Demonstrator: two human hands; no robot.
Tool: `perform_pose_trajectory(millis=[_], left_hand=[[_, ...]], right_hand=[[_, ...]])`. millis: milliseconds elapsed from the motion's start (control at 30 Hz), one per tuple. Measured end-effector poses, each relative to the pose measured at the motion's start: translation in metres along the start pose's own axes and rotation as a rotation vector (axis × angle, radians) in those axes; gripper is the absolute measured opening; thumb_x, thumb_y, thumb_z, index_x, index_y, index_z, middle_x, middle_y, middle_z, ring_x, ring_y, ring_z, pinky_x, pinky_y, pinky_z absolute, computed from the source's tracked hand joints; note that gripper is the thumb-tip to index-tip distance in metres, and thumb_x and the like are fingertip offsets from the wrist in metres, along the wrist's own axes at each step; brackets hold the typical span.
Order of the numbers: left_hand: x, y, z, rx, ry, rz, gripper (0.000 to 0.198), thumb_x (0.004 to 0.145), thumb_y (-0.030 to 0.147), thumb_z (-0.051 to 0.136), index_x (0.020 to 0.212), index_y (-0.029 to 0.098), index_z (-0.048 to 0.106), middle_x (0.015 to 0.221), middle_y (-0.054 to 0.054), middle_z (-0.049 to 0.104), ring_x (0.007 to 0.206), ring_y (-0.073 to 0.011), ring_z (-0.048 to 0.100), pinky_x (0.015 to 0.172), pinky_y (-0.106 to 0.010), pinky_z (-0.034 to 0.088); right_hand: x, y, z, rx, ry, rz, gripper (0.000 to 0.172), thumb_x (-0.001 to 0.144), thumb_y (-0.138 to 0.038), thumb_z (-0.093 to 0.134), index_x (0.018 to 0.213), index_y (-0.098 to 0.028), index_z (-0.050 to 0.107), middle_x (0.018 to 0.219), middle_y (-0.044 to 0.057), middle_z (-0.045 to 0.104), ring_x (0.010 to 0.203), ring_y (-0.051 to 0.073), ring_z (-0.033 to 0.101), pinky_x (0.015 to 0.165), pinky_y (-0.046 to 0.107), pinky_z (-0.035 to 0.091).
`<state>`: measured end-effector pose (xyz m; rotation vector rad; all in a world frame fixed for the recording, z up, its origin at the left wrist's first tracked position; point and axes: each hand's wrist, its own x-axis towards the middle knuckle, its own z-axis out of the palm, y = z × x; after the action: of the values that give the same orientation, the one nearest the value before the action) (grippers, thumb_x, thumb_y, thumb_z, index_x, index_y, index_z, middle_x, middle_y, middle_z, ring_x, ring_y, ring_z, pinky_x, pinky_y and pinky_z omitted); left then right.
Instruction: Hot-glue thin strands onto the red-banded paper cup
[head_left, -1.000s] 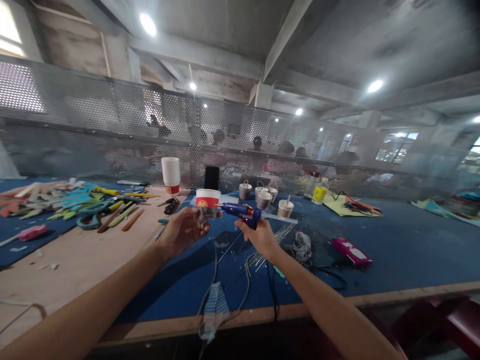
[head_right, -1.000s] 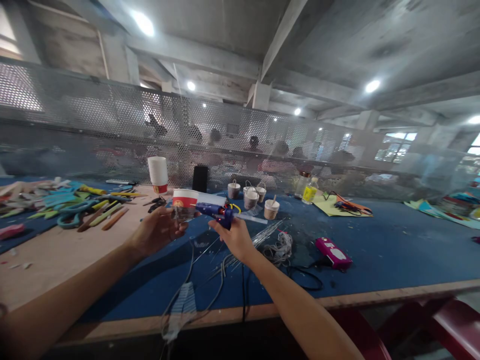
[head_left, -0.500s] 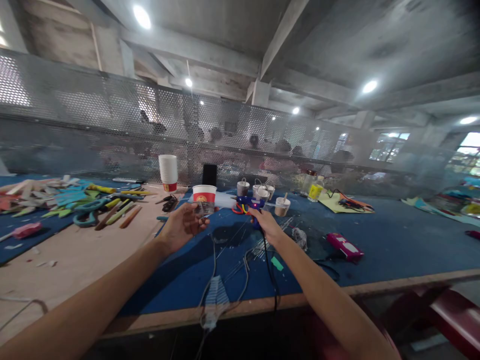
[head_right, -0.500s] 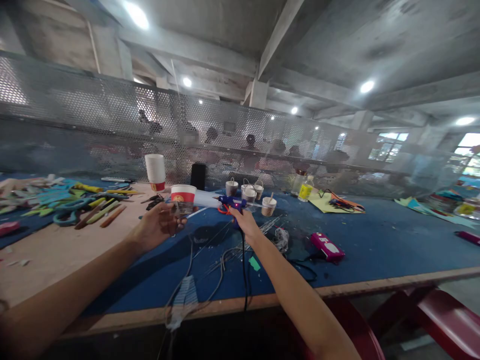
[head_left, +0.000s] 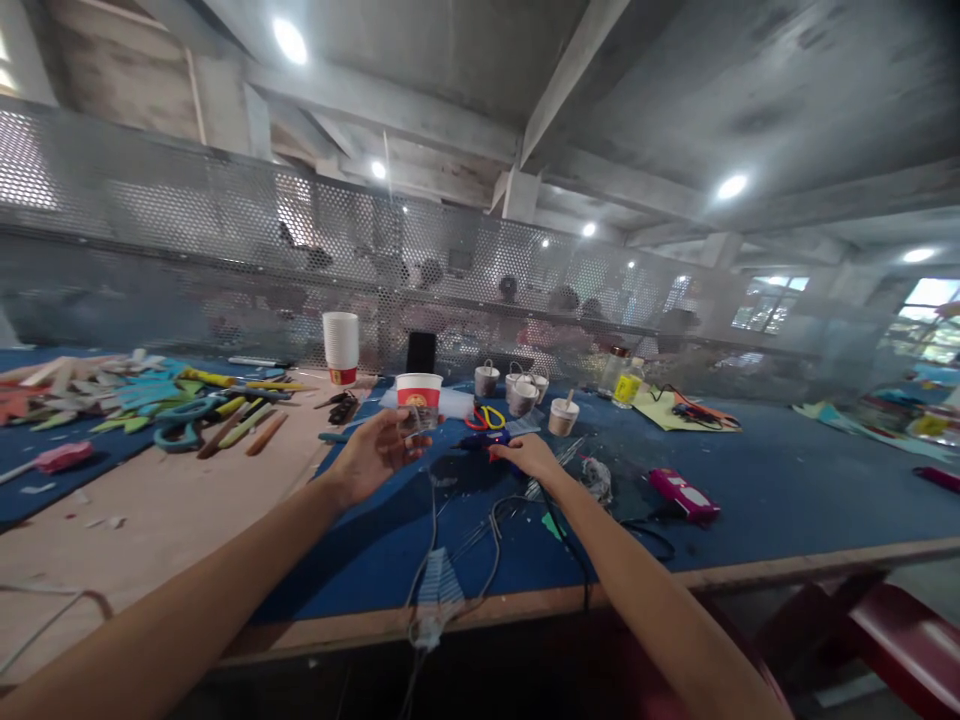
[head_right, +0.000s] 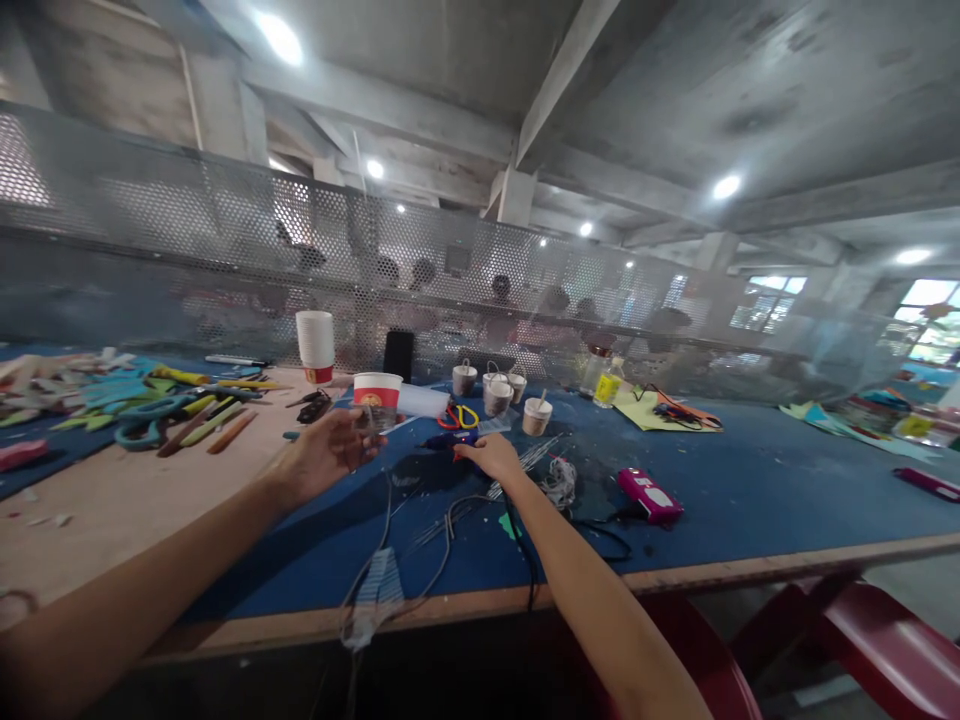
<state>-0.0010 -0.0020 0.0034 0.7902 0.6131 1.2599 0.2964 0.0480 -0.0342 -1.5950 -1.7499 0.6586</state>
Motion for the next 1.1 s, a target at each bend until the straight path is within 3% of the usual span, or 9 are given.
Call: perform_pose_trajectory(millis=[67, 167, 233, 300, 367, 500, 600, 800, 1100], left_hand=[[0.000, 0.000, -0.001, 0.014, -0.053, -0.001, 0.015, 0.084, 0.016, 0.072, 0.099, 0.012, 0.076, 0.103, -0.018, 0.084, 0.083, -0.0253, 0.080, 0.068, -0.030, 0.062], [0.000, -0.001, 0.001, 0.029, -0.108, -0.010, 0.024, 0.085, 0.016, 0.073, 0.108, 0.012, 0.078, 0.114, -0.018, 0.083, 0.090, -0.0258, 0.080, 0.074, -0.031, 0.063], [0.001, -0.003, 0.001, 0.035, -0.128, 0.005, 0.027, 0.085, 0.017, 0.073, 0.111, 0.011, 0.078, 0.117, -0.019, 0.082, 0.095, -0.0271, 0.080, 0.079, -0.032, 0.063], [0.003, -0.005, 0.001, 0.046, -0.148, 0.032, 0.027, 0.085, 0.019, 0.074, 0.111, 0.011, 0.079, 0.119, -0.020, 0.082, 0.104, -0.0293, 0.079, 0.087, -0.034, 0.062], [0.004, -0.007, 0.001, 0.071, -0.151, 0.053, 0.025, 0.086, 0.020, 0.074, 0.108, 0.013, 0.081, 0.118, -0.017, 0.083, 0.110, -0.0300, 0.078, 0.092, -0.036, 0.061], [0.000, -0.009, 0.003, 0.139, -0.115, 0.074, 0.021, 0.087, 0.022, 0.075, 0.106, 0.017, 0.082, 0.113, -0.012, 0.084, 0.112, -0.0294, 0.077, 0.096, -0.035, 0.059], [-0.002, -0.009, 0.004, 0.178, -0.066, 0.068, 0.023, 0.086, 0.023, 0.076, 0.107, 0.017, 0.082, 0.111, -0.012, 0.084, 0.111, -0.0288, 0.076, 0.094, -0.034, 0.059], [0.002, -0.012, 0.001, 0.179, -0.185, 0.092, 0.022, 0.093, 0.026, 0.069, 0.107, 0.016, 0.082, 0.122, -0.013, 0.081, 0.121, -0.0285, 0.071, 0.103, -0.038, 0.055], [0.001, -0.013, 0.003, 0.171, -0.198, 0.028, 0.026, 0.091, 0.029, 0.068, 0.109, 0.017, 0.083, 0.126, -0.012, 0.081, 0.132, -0.0331, 0.065, 0.110, -0.042, 0.051]], right_hand=[[-0.001, 0.000, -0.001, -0.165, 0.014, -0.005, 0.059, 0.078, -0.062, 0.078, 0.046, -0.024, 0.046, 0.043, -0.007, 0.037, 0.047, 0.012, 0.038, 0.051, 0.025, 0.023], [-0.005, -0.001, -0.001, -0.340, 0.155, -0.029, 0.044, 0.078, -0.055, 0.083, 0.064, -0.023, 0.057, 0.058, -0.004, 0.057, 0.061, 0.016, 0.057, 0.059, 0.025, 0.037], [-0.008, -0.007, 0.000, -0.343, 0.259, -0.093, 0.031, 0.080, -0.045, 0.084, 0.077, -0.022, 0.063, 0.078, 0.001, 0.069, 0.080, 0.020, 0.068, 0.072, 0.028, 0.047], [-0.013, -0.020, 0.005, -0.233, 0.261, -0.186, 0.018, 0.087, -0.035, 0.077, 0.090, -0.021, 0.066, 0.098, 0.006, 0.074, 0.099, 0.023, 0.070, 0.087, 0.034, 0.051], [-0.019, -0.039, 0.015, 0.038, 0.085, -0.241, 0.015, 0.092, -0.032, 0.072, 0.102, -0.021, 0.067, 0.104, 0.007, 0.076, 0.102, 0.022, 0.072, 0.095, 0.038, 0.053], [-0.037, -0.077, 0.041, 0.619, -0.311, -0.301, 0.043, 0.081, -0.045, 0.085, 0.113, -0.022, 0.067, 0.113, 0.007, 0.078, 0.112, 0.023, 0.073, 0.103, 0.038, 0.054], [-0.047, -0.089, 0.051, 0.760, -0.417, -0.257, 0.055, 0.071, -0.051, 0.092, 0.110, -0.019, 0.069, 0.099, 0.005, 0.079, 0.106, 0.023, 0.075, 0.105, 0.039, 0.053], [-0.045, -0.082, 0.040, 0.770, -0.251, -0.214, 0.048, 0.070, -0.059, 0.089, 0.090, -0.018, 0.073, 0.075, -0.001, 0.074, 0.078, 0.018, 0.073, 0.092, 0.035, 0.055], [-0.043, -0.081, 0.030, 0.797, -0.105, -0.222, 0.036, 0.079, -0.054, 0.081, 0.087, -0.020, 0.073, 0.079, 0.002, 0.076, 0.088, 0.021, 0.073, 0.091, 0.033, 0.053]])
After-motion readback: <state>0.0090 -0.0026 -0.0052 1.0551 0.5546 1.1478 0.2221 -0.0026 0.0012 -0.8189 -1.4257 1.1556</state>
